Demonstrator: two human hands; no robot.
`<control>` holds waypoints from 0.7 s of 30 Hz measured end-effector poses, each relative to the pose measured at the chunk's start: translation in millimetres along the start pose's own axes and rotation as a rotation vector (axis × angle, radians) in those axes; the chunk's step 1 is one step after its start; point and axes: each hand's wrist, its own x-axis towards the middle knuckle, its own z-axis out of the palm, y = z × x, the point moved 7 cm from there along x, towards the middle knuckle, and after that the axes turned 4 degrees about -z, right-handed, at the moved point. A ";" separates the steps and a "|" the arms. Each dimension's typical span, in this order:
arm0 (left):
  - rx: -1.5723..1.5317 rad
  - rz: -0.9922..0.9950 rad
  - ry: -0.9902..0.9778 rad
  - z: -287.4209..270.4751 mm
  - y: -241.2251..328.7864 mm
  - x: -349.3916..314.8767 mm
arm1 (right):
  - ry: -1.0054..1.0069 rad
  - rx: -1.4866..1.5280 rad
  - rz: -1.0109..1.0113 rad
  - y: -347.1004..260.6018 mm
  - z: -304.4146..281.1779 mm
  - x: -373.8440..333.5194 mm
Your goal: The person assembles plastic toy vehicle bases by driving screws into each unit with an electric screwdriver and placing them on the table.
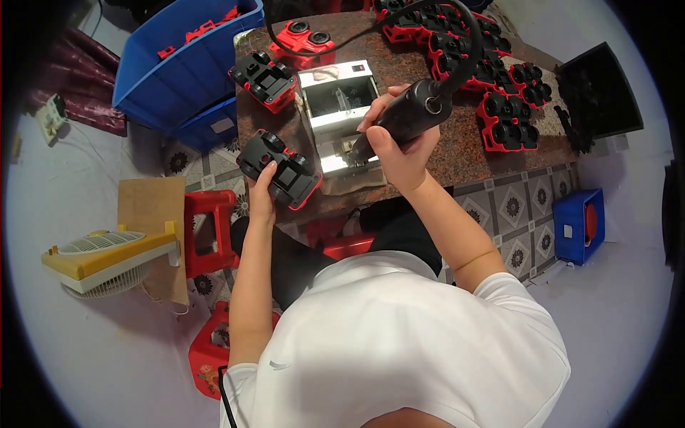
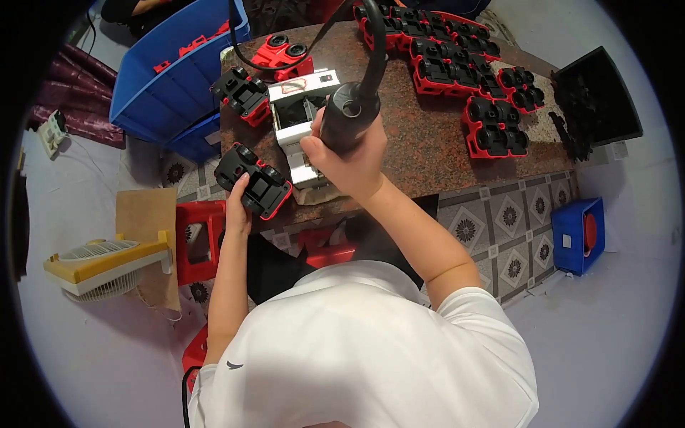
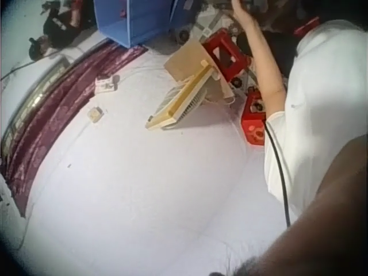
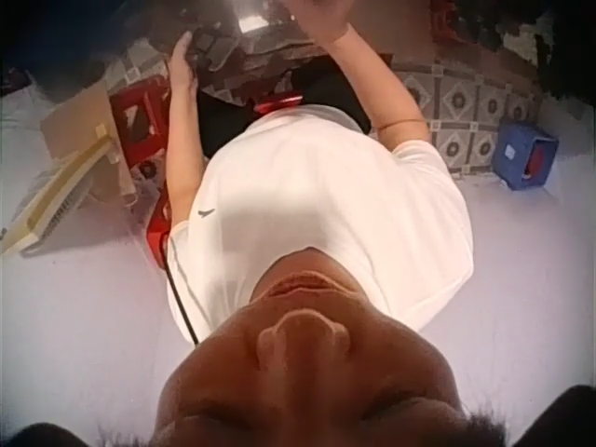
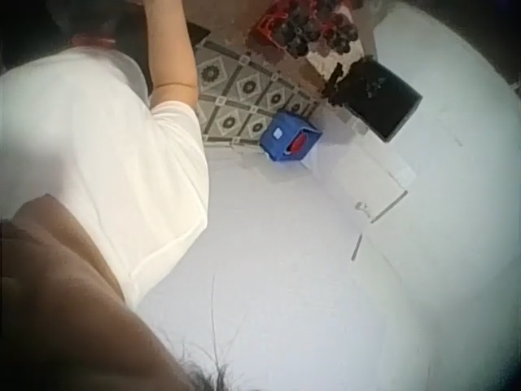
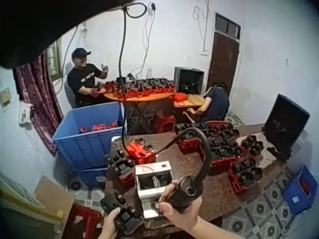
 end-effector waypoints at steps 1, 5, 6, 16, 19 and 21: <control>-0.007 0.013 -0.002 -0.7 -0.4 0.7 | -0.005 0.010 0.019 -0.2 1.5 -1.1; -0.017 0.025 0.002 -4.5 -4.1 5.8 | -0.039 -0.015 0.040 5.5 3.1 -11.1; -0.017 0.022 0.006 -5.1 -5.7 6.8 | -0.039 -0.014 0.044 6.0 3.8 -12.6; -0.070 0.049 -0.022 7.6 3.0 -4.0 | -0.049 -0.161 0.085 14.2 7.2 2.8; -0.071 0.058 -0.003 4.4 5.7 -1.8 | 0.068 0.019 0.392 20.0 15.1 16.5; -0.031 0.081 0.012 8.3 7.5 -5.2 | 0.067 0.098 0.259 10.1 21.0 18.9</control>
